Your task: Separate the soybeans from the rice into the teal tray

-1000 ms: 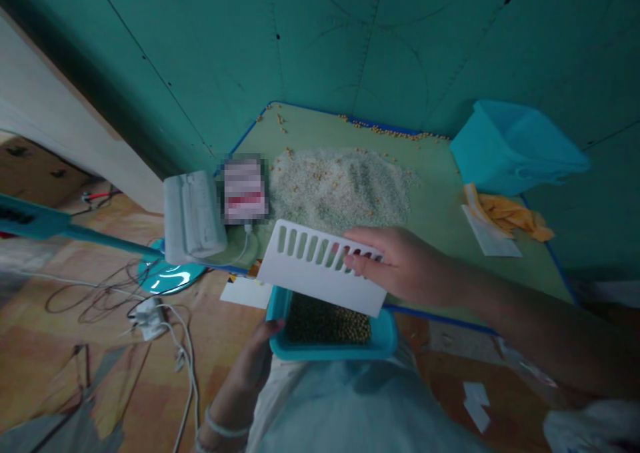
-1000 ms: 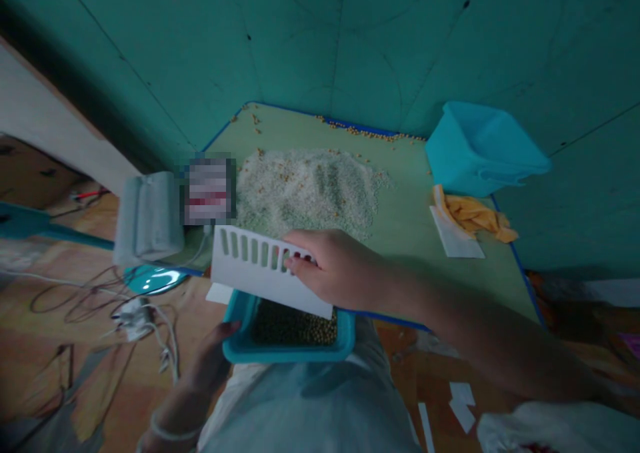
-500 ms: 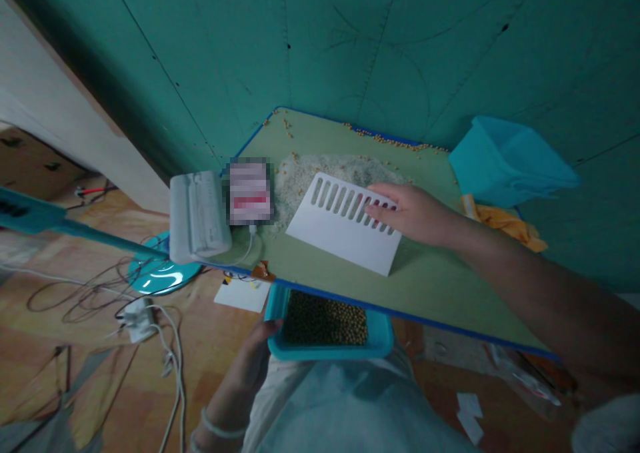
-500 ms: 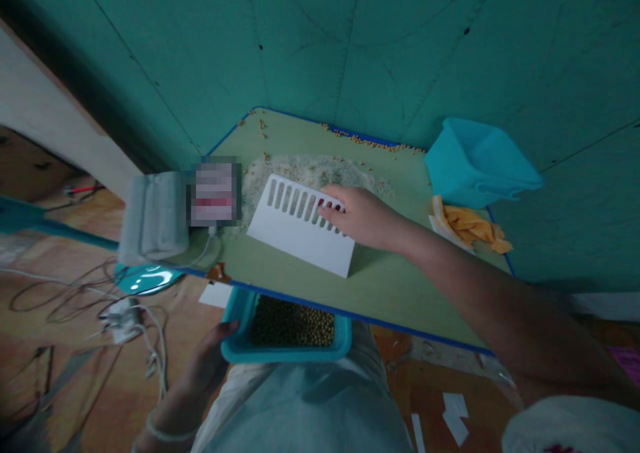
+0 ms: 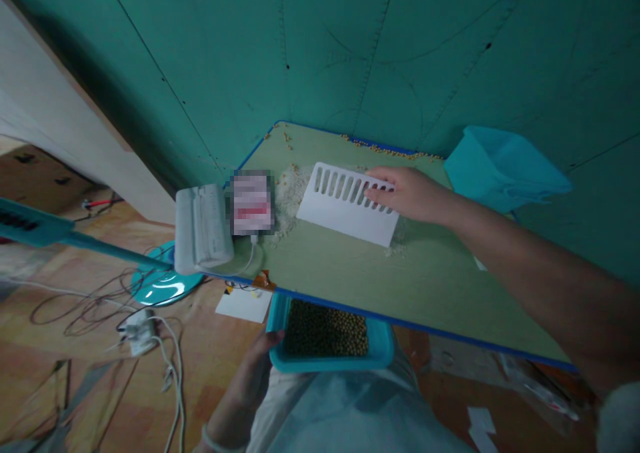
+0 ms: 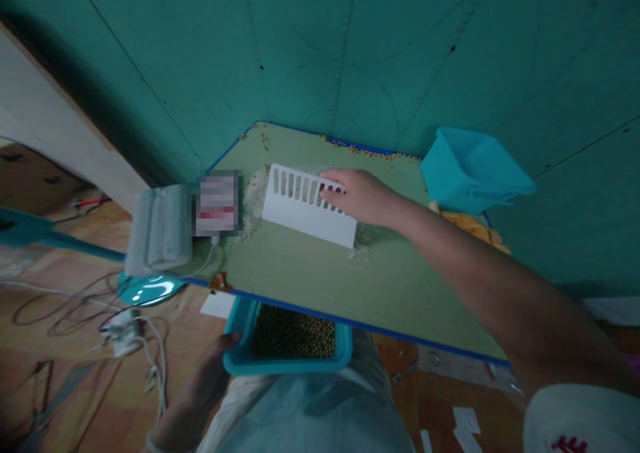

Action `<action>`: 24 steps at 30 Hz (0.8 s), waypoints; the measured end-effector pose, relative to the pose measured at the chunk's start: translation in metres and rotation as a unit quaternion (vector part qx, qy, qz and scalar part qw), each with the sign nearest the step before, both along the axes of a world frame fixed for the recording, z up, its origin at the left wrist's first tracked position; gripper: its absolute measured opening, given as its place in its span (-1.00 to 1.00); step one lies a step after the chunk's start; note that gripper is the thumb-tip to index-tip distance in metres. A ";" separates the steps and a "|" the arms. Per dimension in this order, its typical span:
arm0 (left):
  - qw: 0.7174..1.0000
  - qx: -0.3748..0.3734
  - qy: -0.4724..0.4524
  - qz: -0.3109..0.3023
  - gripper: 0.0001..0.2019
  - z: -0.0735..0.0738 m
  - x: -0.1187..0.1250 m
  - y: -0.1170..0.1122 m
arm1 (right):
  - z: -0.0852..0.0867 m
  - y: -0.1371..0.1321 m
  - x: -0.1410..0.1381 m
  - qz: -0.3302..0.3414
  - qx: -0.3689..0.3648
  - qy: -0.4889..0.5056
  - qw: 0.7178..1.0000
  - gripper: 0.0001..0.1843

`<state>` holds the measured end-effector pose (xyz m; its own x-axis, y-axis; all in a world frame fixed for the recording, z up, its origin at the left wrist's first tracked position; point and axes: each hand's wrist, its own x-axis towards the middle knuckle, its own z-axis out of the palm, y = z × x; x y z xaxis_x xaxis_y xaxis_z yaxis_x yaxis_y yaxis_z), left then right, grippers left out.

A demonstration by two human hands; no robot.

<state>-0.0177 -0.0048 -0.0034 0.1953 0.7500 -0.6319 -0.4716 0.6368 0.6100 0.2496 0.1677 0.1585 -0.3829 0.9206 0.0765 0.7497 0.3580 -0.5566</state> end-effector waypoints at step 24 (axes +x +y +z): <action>0.996 0.018 0.091 0.017 -0.61 -0.014 -0.012 0.002 | 0.006 0.123 0.056 -0.124 -0.171 0.196 0.958 -0.93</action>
<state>-0.0292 -0.0023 -0.0175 0.0546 0.7773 -0.6267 -0.3718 0.5983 0.7098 0.3061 0.2908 0.1644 -0.1538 0.9761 -0.1532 0.4978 -0.0574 -0.8654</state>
